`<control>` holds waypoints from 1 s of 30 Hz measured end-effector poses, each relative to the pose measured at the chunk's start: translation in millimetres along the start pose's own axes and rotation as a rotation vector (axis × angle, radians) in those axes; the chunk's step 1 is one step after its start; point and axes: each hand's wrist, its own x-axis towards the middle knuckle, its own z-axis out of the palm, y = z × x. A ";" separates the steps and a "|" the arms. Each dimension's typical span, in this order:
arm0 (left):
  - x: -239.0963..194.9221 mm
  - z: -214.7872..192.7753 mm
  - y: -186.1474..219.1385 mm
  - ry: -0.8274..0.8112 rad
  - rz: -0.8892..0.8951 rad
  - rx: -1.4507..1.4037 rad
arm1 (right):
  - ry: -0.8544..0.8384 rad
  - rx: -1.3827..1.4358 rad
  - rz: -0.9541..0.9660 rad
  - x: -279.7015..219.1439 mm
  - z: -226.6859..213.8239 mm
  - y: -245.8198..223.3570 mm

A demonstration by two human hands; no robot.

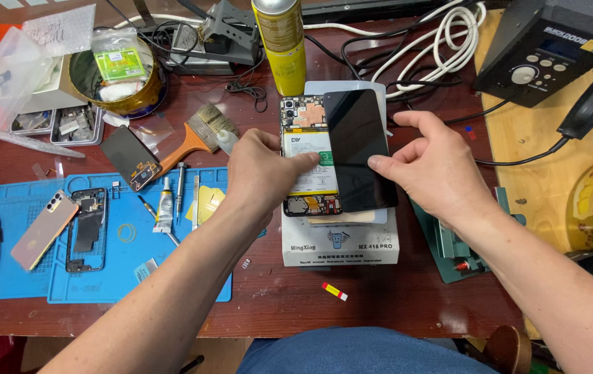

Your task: The person aligns and attaches a new display assembly to a disassembled smartphone chassis, repeatedly adjusting the screen position and pressing along the edges to secure it. The person then picks up a small connector and places it near the device before moving the phone to another work area.

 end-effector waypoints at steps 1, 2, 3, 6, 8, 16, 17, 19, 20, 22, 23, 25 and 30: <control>1.2 -0.4 0.4 -0.026 -0.027 -0.083 | -0.007 0.031 0.028 0.6 0.7 1.4; 2.8 -0.6 1.3 -0.064 -0.041 -0.170 | -0.014 0.063 0.055 1.2 1.4 3.2; 4.3 -1.5 2.2 -0.101 -0.057 -0.256 | -0.026 0.108 0.067 2.0 2.6 4.8; 7.1 -3.5 4.7 -0.162 -0.088 -0.304 | -0.049 0.213 0.083 4.2 5.2 10.0; 7.0 -3.6 6.1 -0.188 -0.106 -0.319 | -0.051 0.245 0.067 4.5 6.4 12.8; 7.5 -1.5 3.9 -0.374 -0.167 -0.609 | -0.047 0.396 0.183 6.4 3.4 19.7; 8.6 -1.2 3.0 -0.395 -0.165 -0.649 | -0.051 0.417 0.170 6.3 1.2 20.6; 10.6 -0.2 0.7 -0.437 -0.160 -0.729 | -0.051 0.473 0.117 5.3 -2.4 21.5; 11.4 0.6 -0.3 -0.449 -0.173 -0.771 | -0.051 0.501 0.090 4.5 -4.4 21.5; 12.2 2.1 -1.0 -0.472 -0.197 -0.854 | -0.064 0.572 0.052 2.4 -9.9 19.4; 11.9 3.2 -0.4 -0.510 -0.223 -0.893 | -0.068 0.608 0.033 0.6 -12.7 17.6; 9.3 5.1 2.6 -0.586 -0.275 -0.971 | -0.067 0.649 0.044 -2.7 -18.4 12.0; -10.0 -5.2 13.9 -0.605 -0.082 -0.872 | -0.090 0.762 0.027 -15.1 -35.0 -8.4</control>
